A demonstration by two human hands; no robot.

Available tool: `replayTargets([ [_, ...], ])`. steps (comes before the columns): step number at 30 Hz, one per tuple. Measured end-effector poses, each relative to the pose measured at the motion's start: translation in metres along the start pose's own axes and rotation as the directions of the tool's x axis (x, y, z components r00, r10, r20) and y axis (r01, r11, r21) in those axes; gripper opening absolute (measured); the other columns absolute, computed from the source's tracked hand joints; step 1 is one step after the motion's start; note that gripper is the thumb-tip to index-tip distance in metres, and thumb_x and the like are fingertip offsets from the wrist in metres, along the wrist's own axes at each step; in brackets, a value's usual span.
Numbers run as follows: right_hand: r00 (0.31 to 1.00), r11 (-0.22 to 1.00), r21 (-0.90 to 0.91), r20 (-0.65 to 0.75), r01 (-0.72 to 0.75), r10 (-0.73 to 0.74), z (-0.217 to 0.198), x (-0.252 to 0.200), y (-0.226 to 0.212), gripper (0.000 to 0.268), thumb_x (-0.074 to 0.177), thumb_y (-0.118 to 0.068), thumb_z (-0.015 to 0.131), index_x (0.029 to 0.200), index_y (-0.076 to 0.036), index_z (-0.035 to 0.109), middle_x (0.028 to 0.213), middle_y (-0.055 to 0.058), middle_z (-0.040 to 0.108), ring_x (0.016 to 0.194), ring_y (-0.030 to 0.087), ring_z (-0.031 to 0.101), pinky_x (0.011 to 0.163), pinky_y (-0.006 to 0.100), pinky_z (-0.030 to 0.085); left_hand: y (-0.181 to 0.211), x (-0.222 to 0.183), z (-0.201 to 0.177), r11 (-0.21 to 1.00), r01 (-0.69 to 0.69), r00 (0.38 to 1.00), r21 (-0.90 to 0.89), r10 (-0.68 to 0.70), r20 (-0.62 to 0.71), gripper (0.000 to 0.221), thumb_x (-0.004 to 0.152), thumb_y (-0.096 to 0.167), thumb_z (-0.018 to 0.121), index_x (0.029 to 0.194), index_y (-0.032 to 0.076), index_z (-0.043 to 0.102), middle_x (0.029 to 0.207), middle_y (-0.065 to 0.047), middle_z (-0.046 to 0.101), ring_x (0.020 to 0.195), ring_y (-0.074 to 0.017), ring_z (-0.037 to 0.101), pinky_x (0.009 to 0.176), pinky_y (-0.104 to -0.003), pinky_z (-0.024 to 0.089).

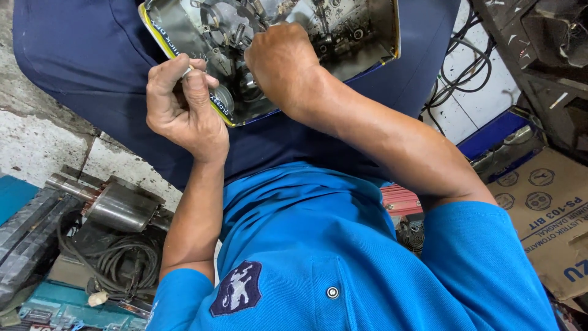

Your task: Organizing and inspecting small metal components and a motor housing during a repair process.

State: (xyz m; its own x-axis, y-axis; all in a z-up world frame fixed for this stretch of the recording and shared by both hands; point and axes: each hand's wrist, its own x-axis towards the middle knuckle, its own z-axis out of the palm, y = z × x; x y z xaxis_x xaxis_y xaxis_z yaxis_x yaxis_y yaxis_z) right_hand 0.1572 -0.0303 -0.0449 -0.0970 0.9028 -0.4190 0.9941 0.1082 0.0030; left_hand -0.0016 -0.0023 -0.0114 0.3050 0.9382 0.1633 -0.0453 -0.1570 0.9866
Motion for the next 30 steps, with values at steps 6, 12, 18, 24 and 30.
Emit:
replayTargets([
  [6,0.988,0.986,0.115,-0.111,0.118,-0.106,0.014,-0.002,0.01,0.025,0.091,-0.02,0.063,0.07,-0.014,0.076,0.07,0.008,0.074,0.054,0.021,0.066,0.044,0.035,0.048,-0.002,-0.001,0.0,1.0,-0.003,1.0,-0.005,0.003,0.003,0.019,0.108,-0.002,0.061,0.124,0.009,0.063,0.111,-0.009,0.063,0.084,-0.0174,0.061,0.08,-0.028,0.056],
  [12,0.963,0.929,0.339,0.163,0.15,-0.215,-0.027,-0.003,0.024,0.02,0.089,-0.012,0.062,0.078,-0.006,0.078,0.079,0.017,0.076,0.06,0.032,0.071,0.055,0.044,0.056,-0.005,-0.001,-0.001,1.0,-0.02,1.0,0.0,0.019,0.01,0.02,0.108,-0.001,0.061,0.126,0.009,0.062,0.111,-0.009,0.063,0.084,-0.0178,0.061,0.08,-0.029,0.057],
  [18,0.901,0.9,0.39,0.289,0.198,-0.323,-0.047,0.001,0.038,0.02,0.073,-0.017,0.085,0.079,0.0,0.077,0.07,0.014,0.073,0.054,0.03,0.066,0.052,0.044,0.056,-0.003,-0.001,0.0,1.0,-0.002,1.0,-0.016,0.002,-0.011,0.017,0.107,0.0,0.062,0.123,0.007,0.063,0.111,-0.009,0.063,0.083,-0.0171,0.061,0.078,-0.028,0.057],
  [24,0.875,0.88,0.426,0.321,0.209,-0.363,-0.047,-0.001,0.043,0.013,0.07,-0.009,0.076,0.074,0.003,0.074,0.068,0.016,0.071,0.051,0.033,0.064,0.051,0.043,0.054,-0.001,0.0,0.0,1.0,-0.003,1.0,-0.003,0.003,-0.013,0.017,0.107,-0.001,0.062,0.122,0.007,0.063,0.111,-0.009,0.063,0.085,-0.0176,0.062,0.079,-0.029,0.059],
  [30,0.972,0.773,0.592,-0.091,0.229,-0.218,-0.06,-0.046,0.07,0.018,0.08,-0.005,0.067,0.096,0.001,0.07,0.087,0.022,0.07,0.068,0.045,0.064,0.062,0.053,0.052,0.002,-0.001,0.0,1.0,0.016,1.0,0.005,-0.016,-0.016,0.018,0.111,0.002,0.057,0.127,0.007,0.063,0.109,-0.011,0.065,0.084,-0.0176,0.064,0.08,-0.029,0.06],
])
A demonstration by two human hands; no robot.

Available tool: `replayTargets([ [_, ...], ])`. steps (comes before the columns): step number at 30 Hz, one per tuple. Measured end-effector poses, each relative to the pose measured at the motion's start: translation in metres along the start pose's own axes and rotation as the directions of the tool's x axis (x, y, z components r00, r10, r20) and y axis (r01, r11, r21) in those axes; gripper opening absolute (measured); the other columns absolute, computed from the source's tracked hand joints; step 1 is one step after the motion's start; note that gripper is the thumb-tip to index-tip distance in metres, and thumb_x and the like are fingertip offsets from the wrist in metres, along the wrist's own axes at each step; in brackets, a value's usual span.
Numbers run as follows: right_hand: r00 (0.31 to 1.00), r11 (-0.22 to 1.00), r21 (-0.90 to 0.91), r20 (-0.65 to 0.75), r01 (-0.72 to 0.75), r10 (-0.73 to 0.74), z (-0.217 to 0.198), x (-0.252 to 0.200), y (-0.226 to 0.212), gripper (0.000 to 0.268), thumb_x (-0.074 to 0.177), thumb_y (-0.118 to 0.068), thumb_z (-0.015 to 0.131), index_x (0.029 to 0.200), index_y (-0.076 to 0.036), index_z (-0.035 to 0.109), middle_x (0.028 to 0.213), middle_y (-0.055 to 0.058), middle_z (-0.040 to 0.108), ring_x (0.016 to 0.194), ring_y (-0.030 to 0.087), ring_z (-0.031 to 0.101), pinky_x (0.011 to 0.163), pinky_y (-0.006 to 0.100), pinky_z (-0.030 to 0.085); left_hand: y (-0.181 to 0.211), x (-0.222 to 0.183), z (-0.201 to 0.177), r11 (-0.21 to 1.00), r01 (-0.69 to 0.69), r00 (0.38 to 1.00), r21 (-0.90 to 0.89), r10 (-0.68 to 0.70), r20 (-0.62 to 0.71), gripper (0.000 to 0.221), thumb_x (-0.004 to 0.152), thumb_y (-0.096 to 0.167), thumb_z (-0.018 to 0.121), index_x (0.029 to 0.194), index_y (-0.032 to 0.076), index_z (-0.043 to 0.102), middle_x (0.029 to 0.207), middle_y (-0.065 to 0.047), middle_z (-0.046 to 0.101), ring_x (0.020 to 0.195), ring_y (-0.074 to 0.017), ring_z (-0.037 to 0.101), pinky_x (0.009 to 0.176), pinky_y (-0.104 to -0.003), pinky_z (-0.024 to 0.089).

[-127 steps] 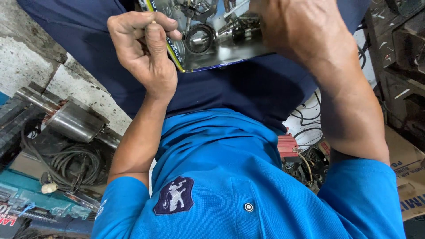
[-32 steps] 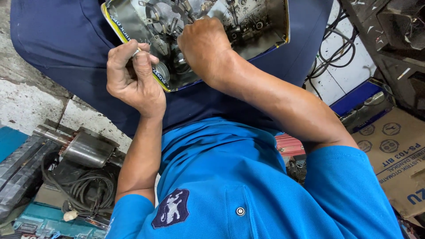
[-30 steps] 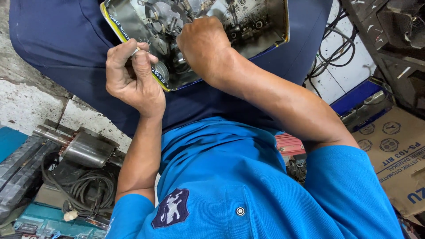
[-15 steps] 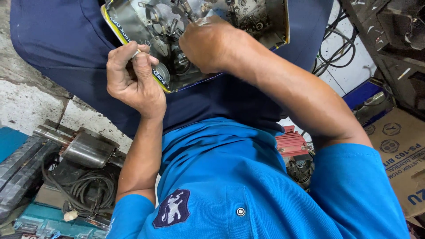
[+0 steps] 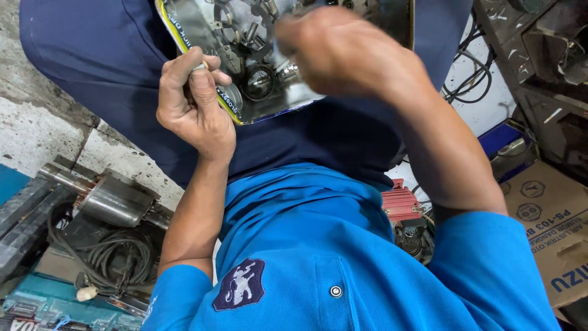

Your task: Organizing and inspecting small metal components and a motor housing during a repair process.

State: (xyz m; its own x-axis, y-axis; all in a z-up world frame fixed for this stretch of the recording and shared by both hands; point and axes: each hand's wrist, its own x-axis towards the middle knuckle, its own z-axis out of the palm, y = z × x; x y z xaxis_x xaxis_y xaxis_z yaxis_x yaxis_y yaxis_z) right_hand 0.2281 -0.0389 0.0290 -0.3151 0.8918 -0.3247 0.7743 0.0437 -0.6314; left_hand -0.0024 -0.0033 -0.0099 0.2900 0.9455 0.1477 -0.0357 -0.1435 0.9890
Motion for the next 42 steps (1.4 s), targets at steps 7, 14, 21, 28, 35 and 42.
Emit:
replayTargets([
  [7,0.801,0.731,0.677,-0.481,0.08,0.357,-0.014,-0.085,-0.005,0.012,0.12,0.01,0.064,0.131,0.015,0.062,0.116,0.023,0.069,0.087,0.024,0.062,0.076,0.031,0.052,0.006,0.004,0.004,0.999,-0.007,1.0,-0.037,0.008,0.016,0.01,0.11,0.004,0.054,0.119,0.006,0.059,0.105,-0.007,0.06,0.087,-0.0161,0.061,0.081,-0.03,0.059],
  [14,0.628,0.435,0.838,-0.538,0.33,0.562,0.021,-0.108,0.002,0.031,0.106,-0.014,0.075,0.129,0.003,0.062,0.117,0.012,0.067,0.089,0.015,0.061,0.084,0.027,0.059,0.003,0.003,0.005,1.0,-0.024,0.999,-0.017,0.025,0.03,0.01,0.109,0.001,0.055,0.115,0.007,0.06,0.107,-0.005,0.058,0.09,-0.015,0.06,0.081,-0.03,0.059],
  [21,0.595,0.324,0.872,-0.488,0.367,0.639,0.035,-0.111,-0.011,0.027,0.107,-0.004,0.07,0.131,0.004,0.063,0.114,0.018,0.072,0.086,0.017,0.067,0.08,0.025,0.059,0.003,0.002,0.007,0.993,-0.059,0.998,0.1,0.058,0.017,0.015,0.112,0.002,0.055,0.124,0.007,0.063,0.106,-0.008,0.06,0.088,-0.0161,0.061,0.079,-0.03,0.058],
  [28,0.692,0.328,0.888,-0.457,0.322,0.559,0.031,-0.106,-0.016,0.033,0.107,-0.001,0.066,0.137,0.007,0.058,0.122,0.022,0.07,0.093,0.019,0.068,0.083,0.027,0.06,0.001,0.001,0.007,0.99,-0.074,0.997,0.117,0.073,0.012,0.022,0.112,0.0,0.055,0.131,0.009,0.062,0.112,-0.011,0.066,0.083,-0.016,0.059,0.08,-0.03,0.057],
  [35,0.696,0.316,0.899,-0.436,0.304,0.571,0.031,-0.104,-0.019,0.033,0.103,-0.001,0.07,0.135,0.005,0.061,0.119,0.019,0.072,0.093,0.018,0.07,0.085,0.025,0.061,0.001,0.001,0.007,0.996,-0.056,0.998,0.074,0.056,-0.003,0.019,0.11,0.0,0.057,0.128,0.007,0.059,0.112,-0.011,0.068,0.081,-0.0175,0.061,0.078,-0.029,0.057],
  [42,0.692,0.427,0.875,-0.455,0.23,0.56,0.03,-0.1,-0.024,0.027,0.105,-0.005,0.069,0.127,0.008,0.062,0.11,0.017,0.068,0.088,0.018,0.064,0.084,0.027,0.057,0.001,0.0,0.009,0.999,-0.025,0.999,0.04,0.026,-0.019,0.019,0.11,0.0,0.057,0.129,0.005,0.06,0.116,-0.013,0.07,0.083,-0.0173,0.062,0.08,-0.029,0.058],
])
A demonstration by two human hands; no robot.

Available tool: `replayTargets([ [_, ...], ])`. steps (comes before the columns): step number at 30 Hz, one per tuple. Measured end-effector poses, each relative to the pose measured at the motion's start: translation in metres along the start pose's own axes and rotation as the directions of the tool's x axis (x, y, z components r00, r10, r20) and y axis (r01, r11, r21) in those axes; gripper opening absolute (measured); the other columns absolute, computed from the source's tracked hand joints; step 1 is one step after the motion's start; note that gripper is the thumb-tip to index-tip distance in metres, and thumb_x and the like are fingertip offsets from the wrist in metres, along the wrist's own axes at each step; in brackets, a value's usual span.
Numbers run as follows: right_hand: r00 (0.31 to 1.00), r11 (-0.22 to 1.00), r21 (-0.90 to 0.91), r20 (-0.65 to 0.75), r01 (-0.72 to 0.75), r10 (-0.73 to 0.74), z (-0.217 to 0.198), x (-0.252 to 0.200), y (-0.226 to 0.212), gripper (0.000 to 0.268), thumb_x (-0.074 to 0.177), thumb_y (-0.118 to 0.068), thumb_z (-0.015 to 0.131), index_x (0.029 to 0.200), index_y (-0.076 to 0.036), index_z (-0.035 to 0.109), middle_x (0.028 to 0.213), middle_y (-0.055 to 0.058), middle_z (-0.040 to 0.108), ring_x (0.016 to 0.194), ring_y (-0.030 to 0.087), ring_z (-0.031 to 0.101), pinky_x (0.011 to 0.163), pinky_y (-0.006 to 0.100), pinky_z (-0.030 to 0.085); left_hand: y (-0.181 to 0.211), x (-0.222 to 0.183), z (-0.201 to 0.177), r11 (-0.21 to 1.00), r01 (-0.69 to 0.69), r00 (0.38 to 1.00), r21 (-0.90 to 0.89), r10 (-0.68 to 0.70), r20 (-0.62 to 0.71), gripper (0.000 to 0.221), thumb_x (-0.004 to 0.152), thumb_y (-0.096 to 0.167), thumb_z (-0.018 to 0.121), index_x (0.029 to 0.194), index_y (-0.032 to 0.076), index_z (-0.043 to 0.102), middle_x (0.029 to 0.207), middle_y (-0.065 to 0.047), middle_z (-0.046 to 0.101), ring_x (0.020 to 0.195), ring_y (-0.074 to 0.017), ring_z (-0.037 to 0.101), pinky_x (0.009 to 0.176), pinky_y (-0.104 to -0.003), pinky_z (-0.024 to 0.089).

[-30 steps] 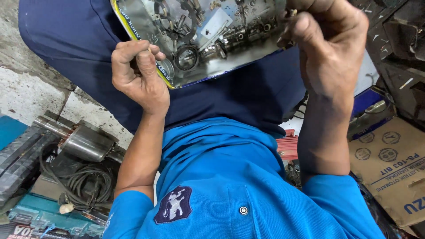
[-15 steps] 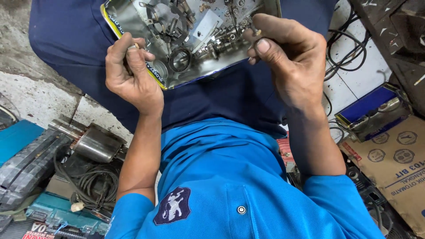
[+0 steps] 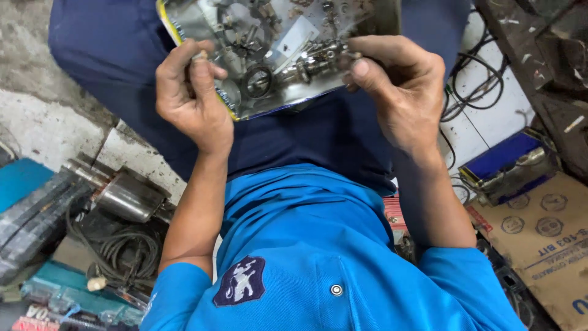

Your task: Organizing and inspecting small metal components and a motor housing during a repair process.

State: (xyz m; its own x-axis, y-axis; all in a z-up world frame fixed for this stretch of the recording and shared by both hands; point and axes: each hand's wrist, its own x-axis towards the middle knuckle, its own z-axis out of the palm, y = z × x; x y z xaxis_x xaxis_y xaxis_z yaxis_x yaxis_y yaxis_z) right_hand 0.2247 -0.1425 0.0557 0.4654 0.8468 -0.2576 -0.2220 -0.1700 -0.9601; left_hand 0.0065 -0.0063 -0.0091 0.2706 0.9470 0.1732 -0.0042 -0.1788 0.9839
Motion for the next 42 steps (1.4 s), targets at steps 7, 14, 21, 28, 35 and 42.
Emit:
replayTargets([
  [7,0.997,0.996,0.046,-0.012,0.077,-0.076,0.004,0.001,0.007,0.018,0.11,-0.007,0.068,0.122,-0.003,0.055,0.11,0.011,0.068,0.086,0.016,0.065,0.082,0.026,0.057,0.0,0.004,-0.005,0.999,-0.046,0.999,-0.021,0.046,0.005,0.022,0.113,0.002,0.054,0.132,0.011,0.061,0.116,-0.009,0.074,0.08,-0.0142,0.065,0.078,-0.028,0.061],
  [14,0.983,0.983,-0.036,-0.024,0.181,-0.182,-0.004,0.007,0.016,0.024,0.106,-0.011,0.075,0.12,-0.001,0.059,0.102,0.014,0.069,0.083,0.018,0.068,0.076,0.026,0.058,0.003,0.004,-0.004,0.999,-0.002,1.0,-0.043,0.003,0.005,0.023,0.113,0.002,0.052,0.132,0.012,0.061,0.114,-0.009,0.073,0.08,-0.0141,0.064,0.079,-0.027,0.061],
  [21,0.944,0.932,-0.176,-0.032,0.318,-0.328,-0.009,0.008,0.017,0.025,0.109,-0.002,0.075,0.111,-0.001,0.05,0.098,0.014,0.061,0.07,0.017,0.053,0.064,0.028,0.045,0.003,0.005,-0.007,0.998,-0.011,1.0,-0.07,0.012,0.018,0.019,0.111,0.002,0.055,0.127,0.012,0.062,0.109,-0.01,0.074,0.078,-0.0156,0.065,0.076,-0.028,0.06],
  [28,0.949,0.918,-0.249,0.002,0.307,-0.316,-0.016,0.008,0.015,0.012,0.12,0.015,0.058,0.129,0.007,0.061,0.107,0.015,0.055,0.075,0.016,0.047,0.071,0.029,0.046,0.007,0.007,-0.002,0.992,-0.041,0.999,-0.121,0.044,0.023,0.017,0.113,0.007,0.056,0.126,0.014,0.062,0.111,-0.007,0.069,0.08,-0.0166,0.06,0.078,-0.029,0.056],
  [35,0.943,0.927,-0.207,-0.048,0.314,-0.33,-0.02,0.009,0.021,0.022,0.113,-0.008,0.074,0.116,0.004,0.055,0.099,0.015,0.059,0.065,0.018,0.051,0.059,0.03,0.046,0.006,0.008,-0.002,0.993,-0.028,0.999,-0.118,0.031,0.021,0.014,0.109,0.004,0.061,0.121,0.012,0.063,0.108,-0.004,0.066,0.081,-0.0156,0.059,0.079,-0.029,0.057],
  [42,0.964,0.958,-0.148,-0.066,0.245,-0.257,-0.011,0.007,0.014,0.028,0.122,-0.027,0.055,0.131,0.0,0.056,0.101,0.02,0.058,0.075,0.023,0.055,0.067,0.035,0.049,0.007,0.009,-0.002,0.99,-0.037,0.999,-0.136,0.041,0.027,0.016,0.105,0.001,0.066,0.117,0.01,0.061,0.108,-0.004,0.064,0.079,-0.0145,0.056,0.077,-0.028,0.056],
])
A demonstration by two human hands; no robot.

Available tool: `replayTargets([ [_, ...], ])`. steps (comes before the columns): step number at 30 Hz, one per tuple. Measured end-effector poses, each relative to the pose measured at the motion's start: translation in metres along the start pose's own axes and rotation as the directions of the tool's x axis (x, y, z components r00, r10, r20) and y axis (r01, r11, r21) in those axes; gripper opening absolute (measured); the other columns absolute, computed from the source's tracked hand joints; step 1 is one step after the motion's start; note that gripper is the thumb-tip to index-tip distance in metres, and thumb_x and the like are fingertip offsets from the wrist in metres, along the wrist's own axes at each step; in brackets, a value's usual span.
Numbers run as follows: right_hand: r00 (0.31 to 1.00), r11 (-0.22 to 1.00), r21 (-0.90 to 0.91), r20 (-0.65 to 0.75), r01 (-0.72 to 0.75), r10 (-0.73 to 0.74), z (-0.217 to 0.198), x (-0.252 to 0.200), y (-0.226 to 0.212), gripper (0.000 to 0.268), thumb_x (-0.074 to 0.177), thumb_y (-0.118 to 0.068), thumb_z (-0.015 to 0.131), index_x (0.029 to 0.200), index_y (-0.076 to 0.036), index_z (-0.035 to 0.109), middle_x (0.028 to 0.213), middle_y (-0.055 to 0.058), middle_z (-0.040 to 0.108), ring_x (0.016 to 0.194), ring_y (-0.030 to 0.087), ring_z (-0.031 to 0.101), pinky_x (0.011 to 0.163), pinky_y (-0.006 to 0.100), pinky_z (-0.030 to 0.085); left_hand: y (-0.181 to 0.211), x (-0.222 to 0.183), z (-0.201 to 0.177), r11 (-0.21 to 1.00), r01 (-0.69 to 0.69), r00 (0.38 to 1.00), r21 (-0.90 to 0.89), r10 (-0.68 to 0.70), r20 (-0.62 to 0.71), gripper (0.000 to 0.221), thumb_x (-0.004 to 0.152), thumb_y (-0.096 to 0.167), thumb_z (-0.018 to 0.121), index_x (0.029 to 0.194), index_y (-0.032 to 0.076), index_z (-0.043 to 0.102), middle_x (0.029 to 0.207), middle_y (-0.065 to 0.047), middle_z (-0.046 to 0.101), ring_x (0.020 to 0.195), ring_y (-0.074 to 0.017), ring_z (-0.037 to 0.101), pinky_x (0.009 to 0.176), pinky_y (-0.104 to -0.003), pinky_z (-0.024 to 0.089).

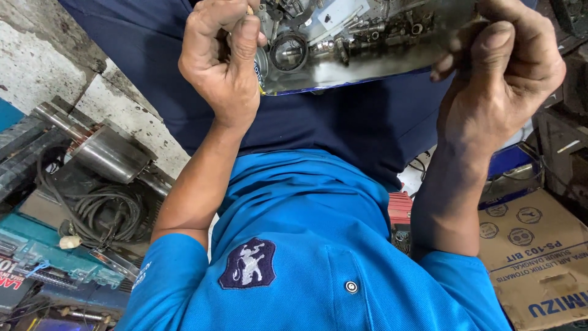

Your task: Organizing and inspecting small metal components and a motor housing during a repair process.

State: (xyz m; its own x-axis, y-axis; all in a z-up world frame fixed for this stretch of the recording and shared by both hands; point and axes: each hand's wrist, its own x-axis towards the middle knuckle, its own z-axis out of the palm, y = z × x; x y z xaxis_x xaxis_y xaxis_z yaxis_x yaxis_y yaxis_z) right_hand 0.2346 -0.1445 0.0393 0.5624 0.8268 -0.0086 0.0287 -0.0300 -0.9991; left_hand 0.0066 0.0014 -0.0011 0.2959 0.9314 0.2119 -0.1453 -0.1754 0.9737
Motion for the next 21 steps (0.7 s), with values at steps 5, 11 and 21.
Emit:
replayTargets([
  [5,0.996,0.998,-0.032,0.073,0.052,-0.05,0.001,0.002,0.0,0.024,0.123,-0.011,0.055,0.141,0.005,0.053,0.122,0.031,0.065,0.091,0.031,0.062,0.08,0.038,0.055,0.004,0.001,0.001,0.999,-0.01,1.0,0.032,0.01,0.009,0.016,0.106,0.004,0.066,0.118,0.011,0.061,0.109,-0.003,0.064,0.079,-0.0149,0.057,0.077,-0.028,0.055],
  [11,0.996,0.999,-0.042,0.081,0.031,-0.027,-0.004,0.0,0.009,0.024,0.113,-0.012,0.071,0.123,0.005,0.058,0.1,0.023,0.066,0.084,0.026,0.067,0.069,0.032,0.053,0.002,0.003,0.0,0.998,-0.048,0.999,0.047,0.048,0.005,0.02,0.103,0.003,0.069,0.118,0.012,0.06,0.103,-0.003,0.063,0.076,-0.015,0.056,0.074,-0.028,0.054],
  [21,0.997,0.999,-0.024,0.054,0.048,-0.047,0.006,0.003,0.002,0.024,0.114,-0.009,0.069,0.126,0.001,0.052,0.112,0.023,0.066,0.088,0.024,0.063,0.079,0.033,0.056,-0.002,0.001,-0.003,0.999,-0.003,1.0,-0.04,0.003,-0.008,0.008,0.11,0.009,0.057,0.117,0.011,0.059,0.105,-0.008,0.066,0.077,-0.0172,0.061,0.075,-0.029,0.056],
])
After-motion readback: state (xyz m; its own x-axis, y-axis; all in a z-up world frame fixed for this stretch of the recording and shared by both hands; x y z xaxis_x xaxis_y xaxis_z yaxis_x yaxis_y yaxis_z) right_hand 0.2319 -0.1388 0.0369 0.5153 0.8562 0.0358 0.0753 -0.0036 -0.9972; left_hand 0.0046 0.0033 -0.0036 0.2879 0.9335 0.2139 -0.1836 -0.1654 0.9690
